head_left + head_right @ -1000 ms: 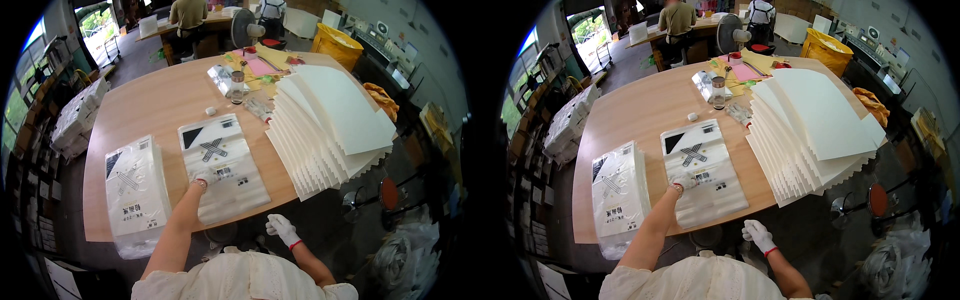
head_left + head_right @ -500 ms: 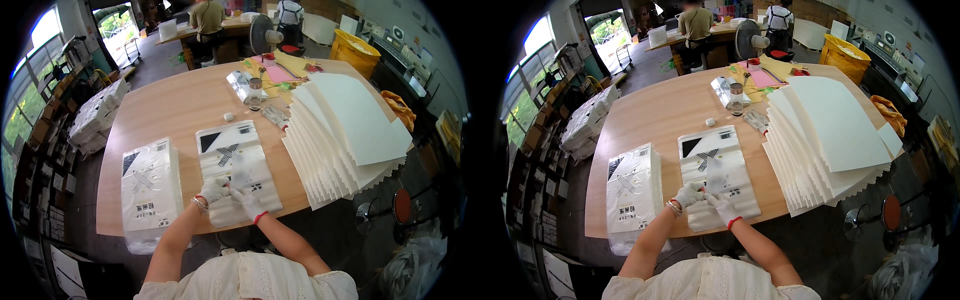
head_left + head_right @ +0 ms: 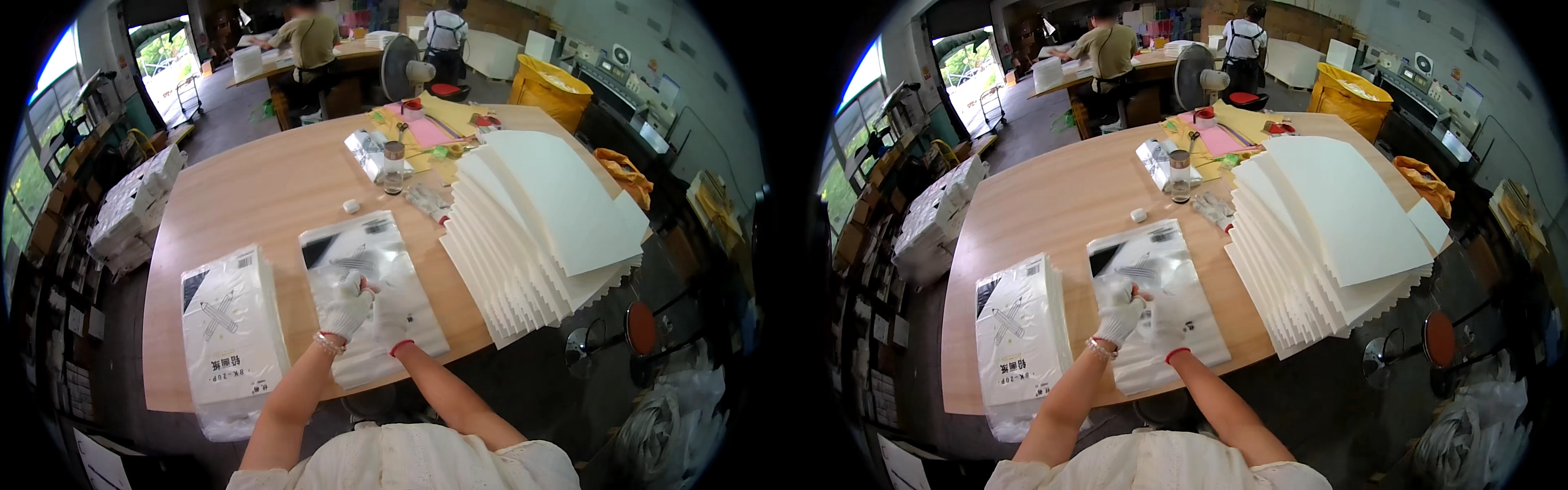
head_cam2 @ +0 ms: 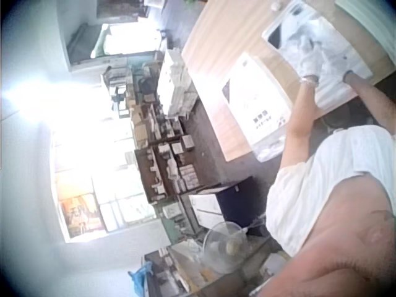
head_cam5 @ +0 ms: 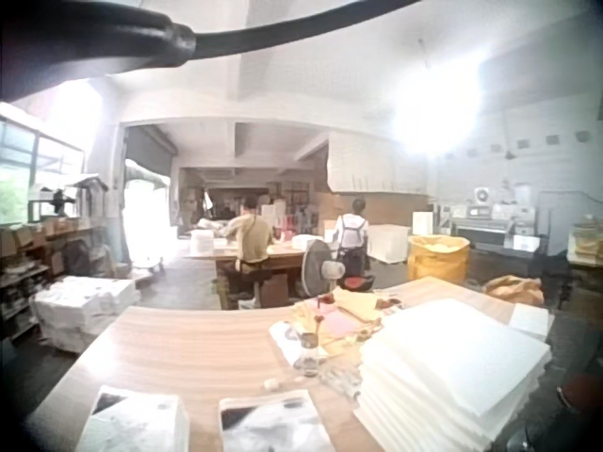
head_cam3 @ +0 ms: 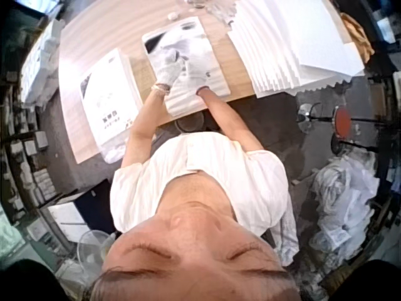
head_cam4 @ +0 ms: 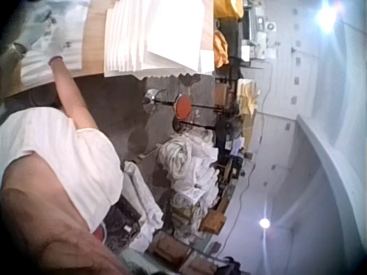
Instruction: The person repeatedly picks white paper sheets from a stack on the table, places them into clear plastic packaging, and sets the filled packages aside. The process is continuous and repetitive throughout the clip.
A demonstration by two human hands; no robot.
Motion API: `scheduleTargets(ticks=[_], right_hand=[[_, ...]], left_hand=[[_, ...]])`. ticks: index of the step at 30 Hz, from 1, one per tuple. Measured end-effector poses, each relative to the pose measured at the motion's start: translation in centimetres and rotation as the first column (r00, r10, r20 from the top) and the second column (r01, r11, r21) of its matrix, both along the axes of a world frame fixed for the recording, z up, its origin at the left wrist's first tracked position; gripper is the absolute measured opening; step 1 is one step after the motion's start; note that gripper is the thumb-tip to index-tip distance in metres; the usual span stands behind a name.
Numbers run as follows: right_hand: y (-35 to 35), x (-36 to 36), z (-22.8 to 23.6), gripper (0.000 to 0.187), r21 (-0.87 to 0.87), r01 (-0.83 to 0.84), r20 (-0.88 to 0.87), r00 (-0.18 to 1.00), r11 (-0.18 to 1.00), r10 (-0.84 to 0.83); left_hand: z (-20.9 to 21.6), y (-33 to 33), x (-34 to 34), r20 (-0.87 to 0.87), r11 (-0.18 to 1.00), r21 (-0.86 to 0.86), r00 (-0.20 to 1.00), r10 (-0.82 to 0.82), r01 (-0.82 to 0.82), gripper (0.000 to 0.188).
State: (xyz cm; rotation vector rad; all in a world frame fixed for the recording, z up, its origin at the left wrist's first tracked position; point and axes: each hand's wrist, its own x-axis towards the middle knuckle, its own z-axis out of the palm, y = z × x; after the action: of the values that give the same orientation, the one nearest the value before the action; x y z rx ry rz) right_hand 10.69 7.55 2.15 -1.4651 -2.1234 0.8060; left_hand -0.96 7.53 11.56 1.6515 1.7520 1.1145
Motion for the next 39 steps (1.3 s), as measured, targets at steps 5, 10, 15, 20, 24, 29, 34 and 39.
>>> scheduleTargets(ticks=[5,10,15,20,24,29,34,39], right_hand=[[-2.8,3.4,0.4,0.040,0.296,-0.284,0.074,0.959,0.912,0.274],[-6.5,16.6,22.7,0.035,0.419,-0.295,-0.126,0.918,0.859,0.377],[-2.4,29.4,30.2,0.068,0.639,-0.071,0.348,0.915,0.766,-0.206],[1.0,30.1,33.8,0.059,0.409,0.087,0.250,0.947,0.908,-0.203],[-2.8,29.1,31.9,0.031,0.767,-0.287,0.459,0.870,0.574,-0.178],[-13.4,20.7,36.7,0.026,0.561,-0.393,0.149,0.914,0.728,0.378],[-13.5,30.8,24.5,0.033,-0.397,0.114,-0.822,0.398,0.911,-0.408],[-17.1,18.5,16.1,0.062,0.213,0.304,-0.374,0.904,0.928,-0.210]], left_hand=[[2.2,-2.1,0.2,-0.387,0.990,0.128,0.922,-0.011,0.066,0.025],[6.6,-6.6,1.3,-0.537,0.901,0.426,0.826,0.173,0.088,0.050],[9.1,-8.6,4.5,-0.243,0.896,0.375,0.958,-0.152,0.237,0.048],[9.6,-9.5,8.9,0.092,0.809,0.134,0.806,-0.585,0.572,0.038],[13.8,-8.7,14.6,0.945,0.623,0.236,-0.026,-0.326,0.745,0.033],[18.3,-9.5,11.0,0.996,0.587,-0.046,0.084,-0.038,0.808,0.047],[14.8,-12.0,6.9,0.681,0.581,-0.212,0.545,-0.489,0.786,0.048],[8.1,-16.6,13.0,-0.171,0.750,0.392,0.844,-0.509,0.532,0.078]])
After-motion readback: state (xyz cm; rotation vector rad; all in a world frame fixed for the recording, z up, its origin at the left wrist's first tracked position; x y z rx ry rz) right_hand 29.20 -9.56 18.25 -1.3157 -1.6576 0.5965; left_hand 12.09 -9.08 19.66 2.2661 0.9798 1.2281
